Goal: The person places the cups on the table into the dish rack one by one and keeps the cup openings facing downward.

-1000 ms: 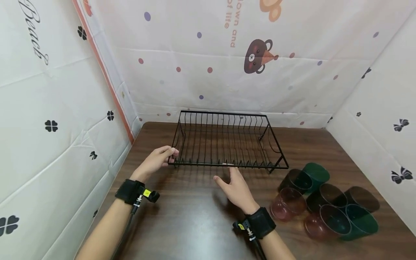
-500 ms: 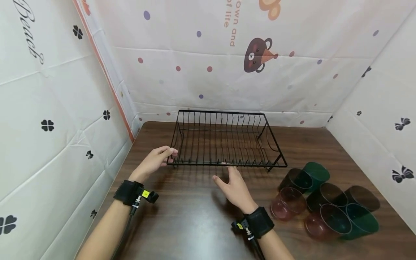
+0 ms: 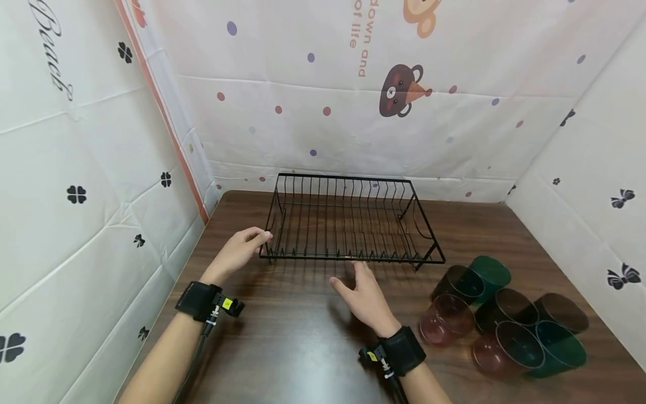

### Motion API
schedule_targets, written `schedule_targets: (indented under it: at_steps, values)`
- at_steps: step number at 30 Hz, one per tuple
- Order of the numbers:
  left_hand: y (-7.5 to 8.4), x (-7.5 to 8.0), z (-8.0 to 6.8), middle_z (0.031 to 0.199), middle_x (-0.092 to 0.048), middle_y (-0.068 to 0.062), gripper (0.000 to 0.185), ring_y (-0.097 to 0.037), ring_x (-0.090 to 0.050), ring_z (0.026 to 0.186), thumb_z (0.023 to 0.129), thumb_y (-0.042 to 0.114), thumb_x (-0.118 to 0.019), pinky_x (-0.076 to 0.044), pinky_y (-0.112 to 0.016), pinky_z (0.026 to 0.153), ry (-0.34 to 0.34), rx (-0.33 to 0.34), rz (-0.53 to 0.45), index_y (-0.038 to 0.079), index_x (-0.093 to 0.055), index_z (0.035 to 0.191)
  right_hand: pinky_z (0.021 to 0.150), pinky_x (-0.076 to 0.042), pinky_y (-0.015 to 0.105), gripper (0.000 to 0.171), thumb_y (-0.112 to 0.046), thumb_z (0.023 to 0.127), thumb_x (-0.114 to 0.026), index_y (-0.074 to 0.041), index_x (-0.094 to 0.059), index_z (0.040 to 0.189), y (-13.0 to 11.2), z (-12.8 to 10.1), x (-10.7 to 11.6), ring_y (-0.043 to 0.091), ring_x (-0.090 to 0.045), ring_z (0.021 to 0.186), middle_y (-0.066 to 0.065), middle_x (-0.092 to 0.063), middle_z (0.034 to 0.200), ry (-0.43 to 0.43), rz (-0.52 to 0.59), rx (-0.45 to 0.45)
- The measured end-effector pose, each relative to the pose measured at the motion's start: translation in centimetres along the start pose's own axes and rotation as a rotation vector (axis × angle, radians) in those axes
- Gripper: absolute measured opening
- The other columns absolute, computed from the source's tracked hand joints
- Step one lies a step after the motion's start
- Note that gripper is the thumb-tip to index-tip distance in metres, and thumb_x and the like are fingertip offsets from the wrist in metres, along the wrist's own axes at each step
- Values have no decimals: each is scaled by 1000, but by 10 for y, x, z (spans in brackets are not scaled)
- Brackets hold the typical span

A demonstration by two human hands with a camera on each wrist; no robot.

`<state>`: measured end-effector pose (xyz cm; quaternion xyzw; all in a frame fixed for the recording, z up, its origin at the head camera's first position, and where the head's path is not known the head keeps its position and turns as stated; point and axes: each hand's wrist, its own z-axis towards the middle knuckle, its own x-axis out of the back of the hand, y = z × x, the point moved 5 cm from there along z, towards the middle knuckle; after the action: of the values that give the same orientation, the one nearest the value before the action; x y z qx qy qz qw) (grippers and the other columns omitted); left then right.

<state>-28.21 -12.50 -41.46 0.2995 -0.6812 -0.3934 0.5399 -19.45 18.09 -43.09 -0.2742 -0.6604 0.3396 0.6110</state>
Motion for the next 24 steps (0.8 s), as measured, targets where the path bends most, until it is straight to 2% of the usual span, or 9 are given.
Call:
schedule_targets:
  at_steps: [4, 6, 9, 11, 13, 17, 20, 24]
  values:
    - [2, 5, -5, 144, -56, -12, 58, -37, -64, 119, 101, 64, -45, -50, -53, 98, 40, 9, 59, 19, -56, 138, 111, -40, 60, 73, -57, 97, -62, -12, -44, 151, -3, -9, 6, 37, -40, 146, 15, -44, 155, 43, -67, 40]
    - [2, 6, -7, 145, -56, -12, 59, -38, -64, 121, 101, 64, -47, -50, -52, 98, 49, 10, 65, 20, -55, 138, 101, -50, 53, 63, -56, 96, -62, -15, -54, 143, -5, -17, 12, 30, -58, 128, 10, -58, 141, 77, -115, 55]
    - [2, 7, -8, 141, -59, -11, 58, -37, -65, 119, 99, 65, -49, -52, -50, 95, 67, -9, 82, 21, -56, 137, 89, -56, 40, 47, -56, 96, -63, -20, -65, 128, -11, -34, 25, 14, -67, 103, -1, -69, 118, 125, -177, 69]
    - [3, 7, -9, 140, -60, -10, 57, -36, -63, 121, 99, 64, -50, -52, -51, 95, 86, -30, 109, 22, -57, 136, 80, -57, 32, 38, -53, 96, -65, -23, -69, 119, -16, -49, 37, 4, -66, 89, -8, -71, 103, 167, -205, 91]
    - [5, 7, -11, 142, -59, -9, 57, -36, -61, 124, 99, 65, -51, -50, -53, 97, 102, -49, 129, 22, -57, 136, 75, -56, 26, 30, -49, 96, -67, -24, -70, 113, -22, -65, 50, -2, -63, 81, -12, -70, 94, 222, -236, 125]
    - [7, 7, -14, 141, -59, -6, 56, -34, -57, 127, 98, 65, -51, -47, -55, 98, 135, -69, 156, 22, -58, 135, 62, -49, 19, 17, -36, 93, -75, -25, -71, 106, -30, -99, 78, -3, -56, 68, -18, -64, 81, 365, -286, 196]
    - [8, 9, -15, 140, -60, -5, 55, -32, -59, 124, 98, 64, -53, -48, -54, 97, 153, -77, 158, 23, -57, 134, 58, -45, 14, 16, -26, 89, -80, -24, -71, 102, -29, -120, 100, 0, -53, 65, -17, -61, 80, 474, -338, 210]
    - [9, 12, -16, 137, -61, -3, 53, -30, -60, 122, 98, 63, -54, -48, -52, 98, 175, -86, 150, 24, -56, 134, 59, -44, 10, 20, -26, 86, -83, -19, -73, 102, -16, -139, 128, 1, -55, 68, -10, -65, 86, 560, -443, 139]
